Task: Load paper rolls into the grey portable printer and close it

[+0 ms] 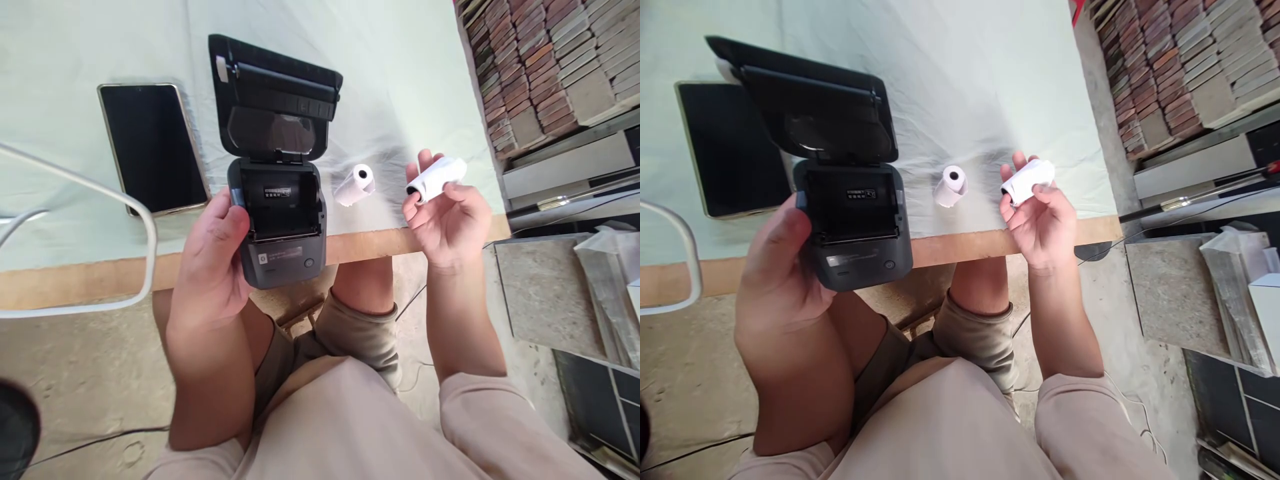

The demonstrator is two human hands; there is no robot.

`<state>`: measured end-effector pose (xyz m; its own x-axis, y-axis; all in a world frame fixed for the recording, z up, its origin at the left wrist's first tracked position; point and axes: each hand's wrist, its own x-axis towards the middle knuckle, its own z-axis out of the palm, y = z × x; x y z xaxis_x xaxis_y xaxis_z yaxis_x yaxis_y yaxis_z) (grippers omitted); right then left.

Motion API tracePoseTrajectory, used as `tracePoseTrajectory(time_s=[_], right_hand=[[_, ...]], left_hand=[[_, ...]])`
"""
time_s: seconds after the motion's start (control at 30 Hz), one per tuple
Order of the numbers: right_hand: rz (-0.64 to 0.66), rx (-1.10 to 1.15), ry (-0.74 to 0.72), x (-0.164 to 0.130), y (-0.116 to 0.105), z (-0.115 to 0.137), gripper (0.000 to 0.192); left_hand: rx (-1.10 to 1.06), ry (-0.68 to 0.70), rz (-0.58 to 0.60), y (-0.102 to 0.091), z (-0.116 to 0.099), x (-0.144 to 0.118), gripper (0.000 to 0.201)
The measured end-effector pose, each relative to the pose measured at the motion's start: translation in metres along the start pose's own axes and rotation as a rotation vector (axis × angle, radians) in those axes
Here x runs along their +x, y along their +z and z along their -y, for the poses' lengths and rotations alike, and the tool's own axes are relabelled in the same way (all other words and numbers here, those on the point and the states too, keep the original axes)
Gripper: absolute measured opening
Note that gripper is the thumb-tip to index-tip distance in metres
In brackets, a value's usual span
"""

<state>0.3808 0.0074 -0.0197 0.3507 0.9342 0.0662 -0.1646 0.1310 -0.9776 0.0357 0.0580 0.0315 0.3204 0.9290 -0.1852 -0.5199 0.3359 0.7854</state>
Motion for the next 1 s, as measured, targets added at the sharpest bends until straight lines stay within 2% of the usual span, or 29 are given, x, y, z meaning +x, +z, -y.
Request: tracePoseTrajectory(time_s=[0.13, 0.3, 0.37, 0.47, 0.57, 0.7, 0.77, 0.9, 1.0], right_hand=[[0.019, 0.066, 0.036, -0.006, 0.021, 0.013, 0.047], [-0.118, 0.255, 0.111, -0.015, 0.052, 0.031, 0.052], [-0.121, 0.301, 0.144, -0.015, 0.056, 0.034, 0.045], [-0.079, 0.233, 0.142, -0.014, 0.067, 0.038, 0.033], [-0.013, 0.071, -0.054, -0.018, 0.094, 0.051, 0.039], [0.255, -0.323, -0.449, -0.028, 0.138, 0.072, 0.063], [0.373, -0.57, -0.561, -0.031, 0.155, 0.077, 0.072], [0.471, -0.894, -0.706, -0.029, 0.172, 0.073, 0.062], [0.472, -1.159, -0.752, -0.025, 0.174, 0.069, 0.052]], left_hand=[[-0.031, 0.023, 0.032, -0.001, 0.003, 0.003, 0.027], [-0.082, 0.1, 0.046, -0.006, 0.013, 0.007, 0.036], [-0.094, 0.079, 0.051, -0.008, 0.015, 0.006, 0.038], [-0.107, 0.06, 0.072, -0.011, 0.016, 0.005, 0.039], [-0.093, 0.046, 0.088, -0.012, 0.015, 0.004, 0.038], [-0.086, 0.039, 0.094, -0.013, 0.015, 0.003, 0.037], [-0.086, 0.05, 0.097, -0.013, 0.016, 0.002, 0.035], [-0.086, 0.06, 0.118, -0.014, 0.016, 0.002, 0.034], [-0.092, 0.052, 0.127, -0.014, 0.016, 0.002, 0.039]])
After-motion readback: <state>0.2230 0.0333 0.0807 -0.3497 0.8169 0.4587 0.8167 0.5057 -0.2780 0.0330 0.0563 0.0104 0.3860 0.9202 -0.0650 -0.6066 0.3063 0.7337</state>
